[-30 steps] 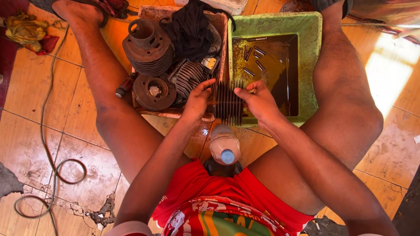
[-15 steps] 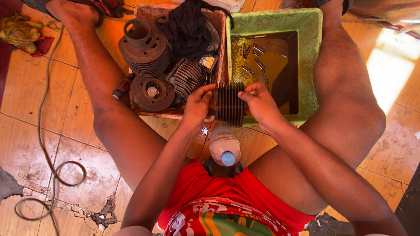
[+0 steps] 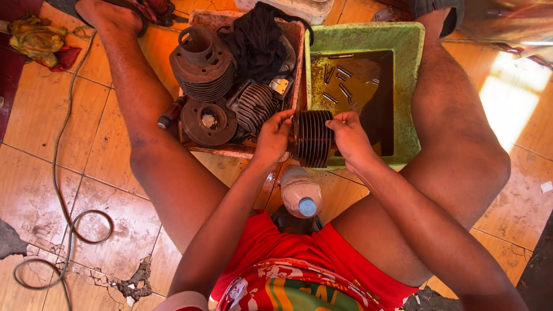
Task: Cleaning motorcycle engine components using a brush and solvent
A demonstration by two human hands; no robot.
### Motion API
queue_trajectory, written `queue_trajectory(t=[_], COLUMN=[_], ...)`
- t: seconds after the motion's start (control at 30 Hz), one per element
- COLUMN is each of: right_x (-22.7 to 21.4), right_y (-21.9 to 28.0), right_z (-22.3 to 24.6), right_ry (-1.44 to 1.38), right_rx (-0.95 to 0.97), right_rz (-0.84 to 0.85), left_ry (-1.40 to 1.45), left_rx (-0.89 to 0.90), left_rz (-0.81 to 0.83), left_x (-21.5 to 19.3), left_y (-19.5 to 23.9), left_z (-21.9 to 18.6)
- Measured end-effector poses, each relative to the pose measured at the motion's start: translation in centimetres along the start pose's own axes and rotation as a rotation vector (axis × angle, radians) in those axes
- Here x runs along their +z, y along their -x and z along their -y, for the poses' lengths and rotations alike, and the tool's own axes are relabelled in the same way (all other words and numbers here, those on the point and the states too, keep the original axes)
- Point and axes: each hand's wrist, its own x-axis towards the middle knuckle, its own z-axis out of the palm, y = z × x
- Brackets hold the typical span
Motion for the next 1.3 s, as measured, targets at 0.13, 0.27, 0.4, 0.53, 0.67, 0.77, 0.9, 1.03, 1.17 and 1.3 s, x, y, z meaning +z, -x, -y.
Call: queue_trajectory(t=[0.13, 0.27, 0.4, 0.53, 0.67, 0.77, 0.9, 1.03, 1.17, 1.3], right_x=[-0.6, -1.4, -2.0, -4.1, -5.6, -6.1, -6.9, -6.5, -5.0, -3.8], right_y=[-0.1, 1.0, 4.2, 6.1, 5.3, 4.8, 3.5, 1.9, 4.2, 3.5], right_z=[0.5, 1.9, 7.7, 12.0, 12.4, 13.7, 14.1, 12.0, 10.1, 8.9], right_ry=[0.014, 0.268, 0.589, 0.6, 0.676, 0.782, 0.619, 0.364, 0.171, 0.129], right_rx=[-0.025, -0.054, -0.196, -0.245, -0.405, -0.678, -0.867, -0.77, -0.719, -0.749], right_rz=[0.024, 0.067, 0.109, 0.229, 0.259, 0.189, 0.219, 0.205, 0.202, 0.284], left_ry=[0.003, -0.012, -0.033, -0.021, -0.01, 0.026, 0.019, -0.058, -0.325, -0.219], left_rx=[-0.001, 0.039, 0.158, 0.255, 0.247, 0.243, 0.266, 0.273, 0.472, 0.557], left_rz=[0.029, 0.054, 0.048, 0.025, 0.0, 0.029, 0.029, -0.003, -0.052, 0.028], left_x=[0.0, -0.2, -0.1, 0.0, -0.4, -0.9, -1.5, -2.4, -3.0, -2.1], left_y=[-0.1, 0.7, -0.2, -0.3, -0.5, -0.5, -0.7, 1.0, 2.4, 1.3], left_z=[-1.0, -1.5, 0.5, 0.9, 2.8, 1.6, 4.6, 2.5, 1.6, 2.8])
